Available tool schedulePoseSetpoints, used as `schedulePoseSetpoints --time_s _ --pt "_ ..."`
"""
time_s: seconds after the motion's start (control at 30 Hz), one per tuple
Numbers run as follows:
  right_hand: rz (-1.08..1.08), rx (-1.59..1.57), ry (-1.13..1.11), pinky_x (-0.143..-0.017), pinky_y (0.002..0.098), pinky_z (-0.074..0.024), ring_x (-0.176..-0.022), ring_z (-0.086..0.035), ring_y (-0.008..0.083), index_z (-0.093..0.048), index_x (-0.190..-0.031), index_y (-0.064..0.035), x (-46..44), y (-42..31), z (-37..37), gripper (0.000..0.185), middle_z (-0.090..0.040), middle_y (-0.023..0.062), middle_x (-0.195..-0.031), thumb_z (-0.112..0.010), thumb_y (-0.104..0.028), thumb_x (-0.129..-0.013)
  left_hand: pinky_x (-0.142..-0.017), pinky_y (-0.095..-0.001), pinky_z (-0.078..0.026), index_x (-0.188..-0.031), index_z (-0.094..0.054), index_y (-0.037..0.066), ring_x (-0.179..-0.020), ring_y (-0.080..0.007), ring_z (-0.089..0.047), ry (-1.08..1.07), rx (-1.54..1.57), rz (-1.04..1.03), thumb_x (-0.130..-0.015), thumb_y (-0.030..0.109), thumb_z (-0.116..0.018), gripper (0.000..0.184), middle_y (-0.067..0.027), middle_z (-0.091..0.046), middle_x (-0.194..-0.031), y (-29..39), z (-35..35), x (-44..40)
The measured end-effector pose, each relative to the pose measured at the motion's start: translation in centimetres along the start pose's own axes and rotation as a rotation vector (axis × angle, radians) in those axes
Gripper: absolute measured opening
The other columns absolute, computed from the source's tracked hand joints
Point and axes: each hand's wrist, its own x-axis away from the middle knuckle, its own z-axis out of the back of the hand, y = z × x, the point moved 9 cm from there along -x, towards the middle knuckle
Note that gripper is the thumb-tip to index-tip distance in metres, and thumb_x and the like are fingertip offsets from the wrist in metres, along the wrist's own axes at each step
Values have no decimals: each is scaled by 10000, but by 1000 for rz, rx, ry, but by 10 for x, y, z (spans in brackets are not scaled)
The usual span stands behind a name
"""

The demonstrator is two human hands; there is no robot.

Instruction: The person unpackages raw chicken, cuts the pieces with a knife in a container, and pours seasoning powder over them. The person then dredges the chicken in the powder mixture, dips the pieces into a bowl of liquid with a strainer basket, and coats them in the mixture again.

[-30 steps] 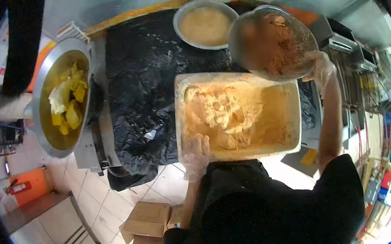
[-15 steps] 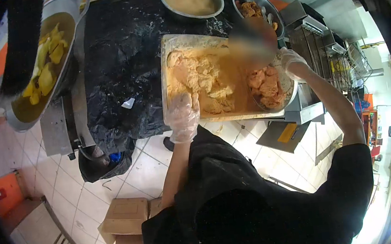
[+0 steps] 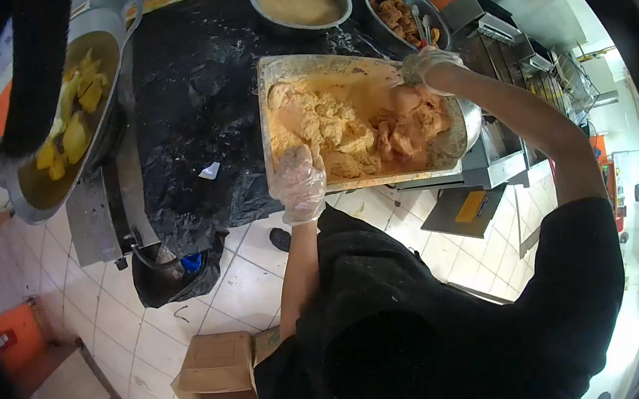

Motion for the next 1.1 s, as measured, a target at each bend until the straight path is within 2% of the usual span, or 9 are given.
schedulePoseSetpoints --time_s 0.2,0.3,0.4,0.57,0.63,0.83,0.9,0.97,1.1 --pt "-106 160 87 -679 459 -617 -911 -717 245 -556 -1181 130 -10 19 -21 509 -702 210 -1084 -794 -77 -782 -644 -428 -513 -735 -541 111 -672 -291 -615 2 -64 -5 -817 230 -733 241 -85 -577 -695 2 0 -3" --pt "89 -113 352 -877 383 -569 -1043 -664 243 -608 -1124 37 41 54 12 358 -685 159 -1116 -724 -63 -801 -639 -424 -521 -746 -545 109 -685 -291 -619 -64 -109 38 -829 257 -728 250 -91 -582 -707 4 -2 -3" --pt "-33 -44 419 -1053 361 -436 -1181 -587 281 -677 -1075 -37 37 134 -6 261 -656 151 -1168 -642 -114 -829 -512 -394 -488 -749 -569 136 -571 -238 -582 -160 -228 42 -883 323 -680 255 -60 -561 -658 -2 -20 -4" --pt "-164 363 242 -938 335 -478 -1097 -612 207 -716 -1065 -76 -38 171 5 231 -696 64 -1122 -644 -116 -849 -619 -404 -513 -856 -622 93 -697 -271 -624 -577 -26 378 -892 348 -665 261 -108 -622 -788 -41 -128 -6" --pt "-191 302 478 -922 344 -487 -1061 -622 204 -734 -1068 -84 -111 173 21 248 -701 49 -1127 -686 -128 -829 -662 -408 -523 -899 -644 76 -748 -284 -641 -675 52 561 -895 359 -659 283 -127 -647 -839 -55 -169 -12" --pt "-36 -159 536 -789 348 -540 -840 -672 251 -771 -882 -84 -253 109 103 121 -724 118 -917 -727 -154 -793 -825 -424 -545 -1079 -690 9 -949 -345 -683 -989 33 873 -899 393 -648 426 -198 -711 -1060 -58 -211 -2" --pt "14 -239 504 -766 354 -558 -801 -693 255 -778 -868 -92 -271 81 117 110 -737 115 -891 -742 -158 -788 -912 -428 -511 -1231 -618 -11 -1035 -321 -664 -915 -173 300 -965 266 -558 388 -202 -661 -1183 -59 -216 4" --pt "44 -239 450 -764 365 -575 -798 -717 247 -780 -903 -107 -277 76 125 124 -755 87 -910 -757 -158 -792 -921 -412 -515 -1216 -640 -7 -1047 -335 -650 -1084 -56 910 -909 318 -610 449 -210 -679 -1146 -71 -196 24" --pt "-68 -638 585 -786 366 -560 -830 -698 256 -729 -1061 -72 -271 97 105 263 -719 147 -949 -676 -254 -878 -944 -407 -504 -1231 -637 9 -1065 -334 -646 -1057 -35 284 -917 325 -623 446 -195 -681 -1155 -57 -151 15"
